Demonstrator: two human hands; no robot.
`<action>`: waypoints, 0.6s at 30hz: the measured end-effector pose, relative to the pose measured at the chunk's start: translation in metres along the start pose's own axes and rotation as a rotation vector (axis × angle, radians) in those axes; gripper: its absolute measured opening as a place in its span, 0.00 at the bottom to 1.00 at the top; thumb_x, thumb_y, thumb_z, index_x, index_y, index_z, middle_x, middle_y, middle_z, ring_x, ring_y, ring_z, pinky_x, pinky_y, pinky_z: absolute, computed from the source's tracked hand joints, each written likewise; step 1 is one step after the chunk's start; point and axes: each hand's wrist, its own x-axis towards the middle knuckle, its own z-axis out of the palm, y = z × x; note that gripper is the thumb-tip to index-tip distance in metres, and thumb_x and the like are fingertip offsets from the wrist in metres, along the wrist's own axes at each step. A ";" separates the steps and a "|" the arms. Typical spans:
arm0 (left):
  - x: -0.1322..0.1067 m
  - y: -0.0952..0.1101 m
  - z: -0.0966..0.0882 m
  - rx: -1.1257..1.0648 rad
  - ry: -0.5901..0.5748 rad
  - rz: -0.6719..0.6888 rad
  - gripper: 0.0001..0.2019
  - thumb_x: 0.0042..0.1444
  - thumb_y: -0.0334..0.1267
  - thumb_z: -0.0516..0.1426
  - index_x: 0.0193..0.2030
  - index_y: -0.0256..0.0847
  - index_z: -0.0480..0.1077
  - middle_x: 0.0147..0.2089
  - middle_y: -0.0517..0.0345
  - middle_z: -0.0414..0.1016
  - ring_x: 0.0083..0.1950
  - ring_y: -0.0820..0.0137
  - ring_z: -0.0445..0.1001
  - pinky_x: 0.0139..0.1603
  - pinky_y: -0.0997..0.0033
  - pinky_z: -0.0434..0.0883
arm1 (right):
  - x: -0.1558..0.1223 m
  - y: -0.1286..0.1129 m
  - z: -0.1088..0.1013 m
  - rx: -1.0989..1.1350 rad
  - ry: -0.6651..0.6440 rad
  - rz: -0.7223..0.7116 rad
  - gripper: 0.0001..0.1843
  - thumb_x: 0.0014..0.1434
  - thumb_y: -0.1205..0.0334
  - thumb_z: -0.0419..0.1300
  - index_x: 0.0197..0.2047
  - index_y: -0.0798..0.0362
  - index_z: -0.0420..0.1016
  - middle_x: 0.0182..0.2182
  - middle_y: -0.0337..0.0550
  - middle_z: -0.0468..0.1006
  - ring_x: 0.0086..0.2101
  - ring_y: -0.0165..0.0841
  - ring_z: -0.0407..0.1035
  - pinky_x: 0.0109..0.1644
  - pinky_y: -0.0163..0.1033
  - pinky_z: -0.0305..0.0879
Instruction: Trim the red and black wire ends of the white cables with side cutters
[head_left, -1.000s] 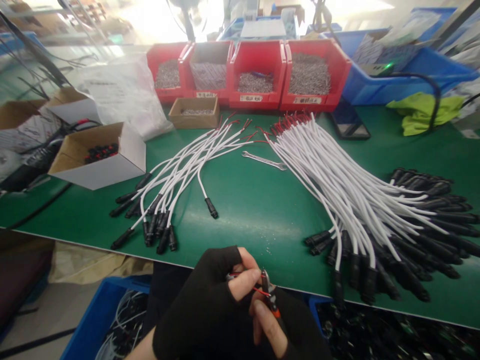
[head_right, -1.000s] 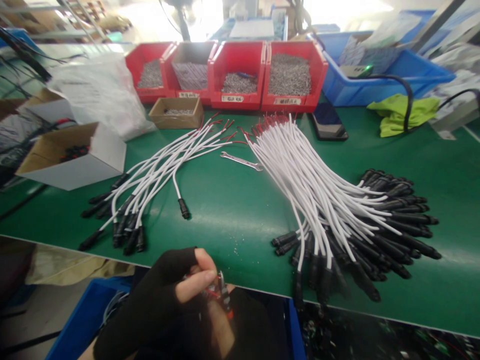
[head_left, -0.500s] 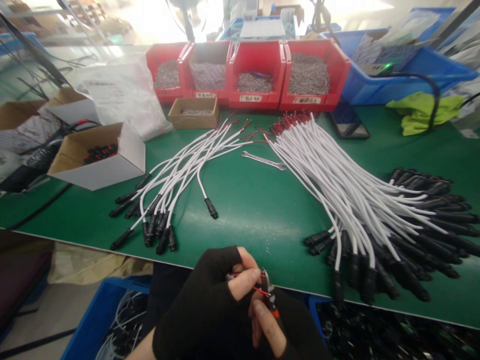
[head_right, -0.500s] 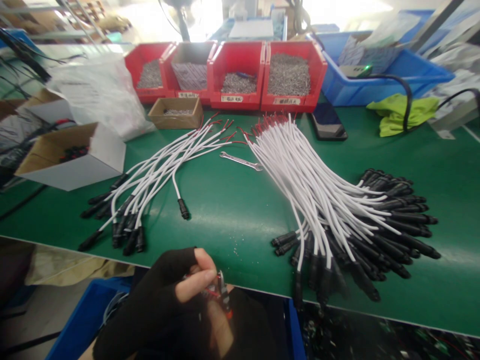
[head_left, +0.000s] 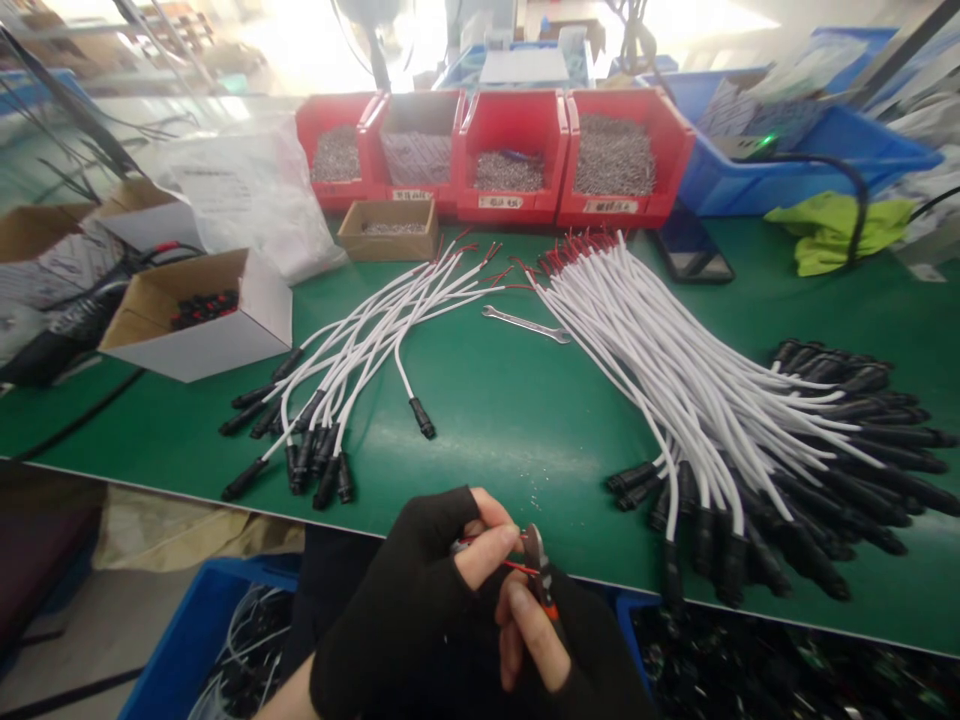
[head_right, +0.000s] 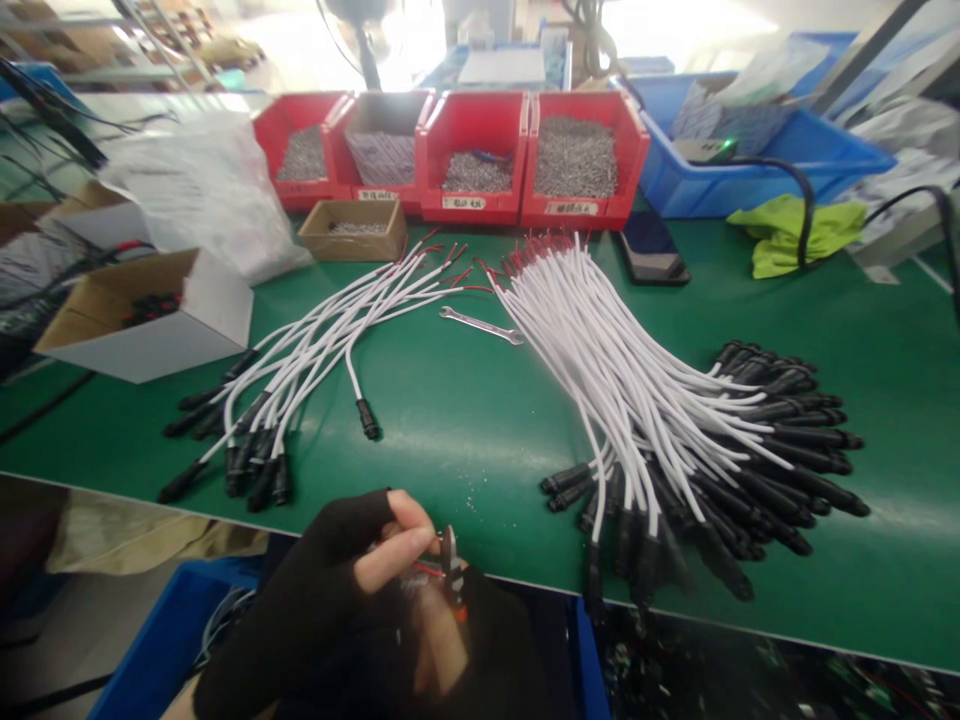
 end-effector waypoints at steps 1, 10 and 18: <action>0.000 -0.001 0.000 0.016 0.005 0.005 0.11 0.59 0.41 0.59 0.28 0.37 0.73 0.24 0.61 0.73 0.27 0.72 0.70 0.29 0.76 0.65 | 0.001 0.000 0.001 0.011 -0.007 -0.006 0.24 0.72 0.42 0.54 0.34 0.51 0.78 0.18 0.40 0.78 0.21 0.36 0.75 0.29 0.36 0.74; -0.001 -0.001 -0.007 0.075 -0.008 0.040 0.15 0.62 0.45 0.58 0.28 0.38 0.69 0.24 0.62 0.68 0.26 0.72 0.66 0.28 0.75 0.63 | -0.003 -0.019 0.001 0.041 0.298 -0.245 0.07 0.68 0.55 0.63 0.43 0.49 0.77 0.26 0.40 0.80 0.29 0.36 0.77 0.37 0.36 0.76; -0.020 -0.010 -0.004 -0.140 -0.142 0.003 0.16 0.63 0.50 0.61 0.35 0.38 0.80 0.40 0.53 0.84 0.44 0.62 0.79 0.49 0.68 0.74 | -0.007 -0.027 0.024 -0.054 0.434 -0.387 0.04 0.65 0.64 0.65 0.44 0.50 0.79 0.33 0.41 0.83 0.30 0.33 0.78 0.35 0.33 0.77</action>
